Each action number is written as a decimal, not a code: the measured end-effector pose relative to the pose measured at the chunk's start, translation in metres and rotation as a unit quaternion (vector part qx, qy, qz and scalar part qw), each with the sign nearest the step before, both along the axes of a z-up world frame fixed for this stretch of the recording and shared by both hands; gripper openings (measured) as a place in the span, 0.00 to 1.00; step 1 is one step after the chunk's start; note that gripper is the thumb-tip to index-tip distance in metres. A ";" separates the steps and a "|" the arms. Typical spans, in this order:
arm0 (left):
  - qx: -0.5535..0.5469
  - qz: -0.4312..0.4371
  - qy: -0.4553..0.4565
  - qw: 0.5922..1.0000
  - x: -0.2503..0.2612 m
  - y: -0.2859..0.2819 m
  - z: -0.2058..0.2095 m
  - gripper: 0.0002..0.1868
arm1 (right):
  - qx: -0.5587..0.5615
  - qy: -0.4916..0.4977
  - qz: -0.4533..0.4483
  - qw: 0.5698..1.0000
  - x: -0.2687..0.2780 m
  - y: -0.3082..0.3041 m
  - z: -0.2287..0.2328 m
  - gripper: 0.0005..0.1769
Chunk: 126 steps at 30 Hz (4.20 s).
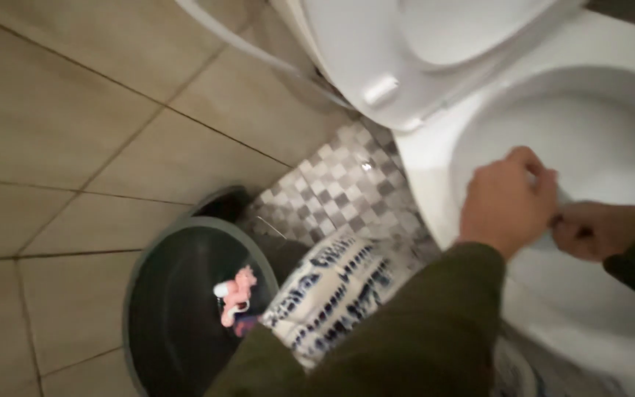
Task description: The person wipes the toilet seat, lid, and tank with a sponge, then scrubs the inside of the bowl with a toilet brush. The person handles the sponge and brush to clean multiple surfaces of the toilet.
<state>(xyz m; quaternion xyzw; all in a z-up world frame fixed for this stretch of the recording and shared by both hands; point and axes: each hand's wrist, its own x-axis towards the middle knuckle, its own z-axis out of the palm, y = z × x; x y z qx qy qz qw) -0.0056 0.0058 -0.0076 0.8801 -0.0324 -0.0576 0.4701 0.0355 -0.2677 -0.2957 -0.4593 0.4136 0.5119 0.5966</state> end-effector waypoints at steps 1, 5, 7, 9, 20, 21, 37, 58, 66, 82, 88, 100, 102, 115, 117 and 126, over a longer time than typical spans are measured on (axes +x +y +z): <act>-0.007 -0.007 0.011 1.000 -0.003 -0.001 0.001 0.13 | 0.005 0.028 -0.050 0.998 0.010 0.014 0.021 0.11; -0.059 0.021 0.038 0.997 -0.017 -0.001 0.024 0.11 | 0.031 0.104 -0.164 0.981 -0.003 -0.002 0.076 0.15; -0.048 0.039 0.027 0.998 -0.023 -0.004 0.039 0.10 | 0.044 0.140 -0.178 0.973 -0.007 -0.012 0.113 0.17; -0.078 0.049 0.038 0.995 -0.030 -0.007 0.049 0.08 | 0.053 0.120 -0.163 0.978 -0.018 -0.012 0.153 0.19; -0.062 0.046 0.056 0.995 -0.029 0.009 0.097 0.11 | -0.191 -0.493 0.627 0.572 -0.079 0.082 0.198 0.07; -0.047 0.048 0.047 0.997 -0.028 0.010 0.097 0.11 | -0.214 -0.476 0.674 0.522 -0.091 0.092 0.202 0.07; -0.051 0.097 0.091 0.990 -0.023 0.051 0.121 0.11 | -0.363 -0.186 0.530 0.744 -0.043 0.036 0.404 0.21; -0.068 0.106 0.149 0.981 -0.034 0.049 0.116 0.11 | -0.230 -0.012 0.265 0.936 -0.100 0.101 0.285 0.16; -0.091 0.082 0.053 0.991 -0.015 0.018 0.067 0.11 | -0.111 -0.057 0.020 0.992 -0.029 0.072 0.209 0.07; -0.087 0.046 0.029 0.995 -0.022 -0.006 0.049 0.10 | 0.222 0.023 -0.522 0.823 -0.066 0.001 0.220 0.13; -0.084 0.039 0.039 0.995 -0.029 -0.010 0.063 0.10 | -0.148 -0.255 -0.019 0.955 -0.105 0.091 0.321 0.11; -0.079 0.036 0.089 0.992 -0.029 0.021 0.075 0.12 | -0.165 -0.460 0.322 0.811 -0.050 0.056 0.180 0.08; -0.063 0.032 0.078 0.994 -0.027 0.019 0.070 0.13 | -0.045 -0.365 0.118 0.922 -0.048 0.060 0.192 0.07; -0.055 0.038 0.017 0.998 -0.012 0.019 0.049 0.11 | -0.125 -0.154 0.312 0.929 -0.060 0.014 0.096 0.07; -0.049 0.025 0.067 0.996 -0.015 0.018 0.059 0.11 | -0.220 -0.046 0.248 0.942 -0.078 0.046 0.149 0.13; -0.051 0.054 0.094 0.993 -0.047 -0.014 0.128 0.10 | -0.283 -0.117 0.353 0.884 -0.137 0.025 0.253 0.23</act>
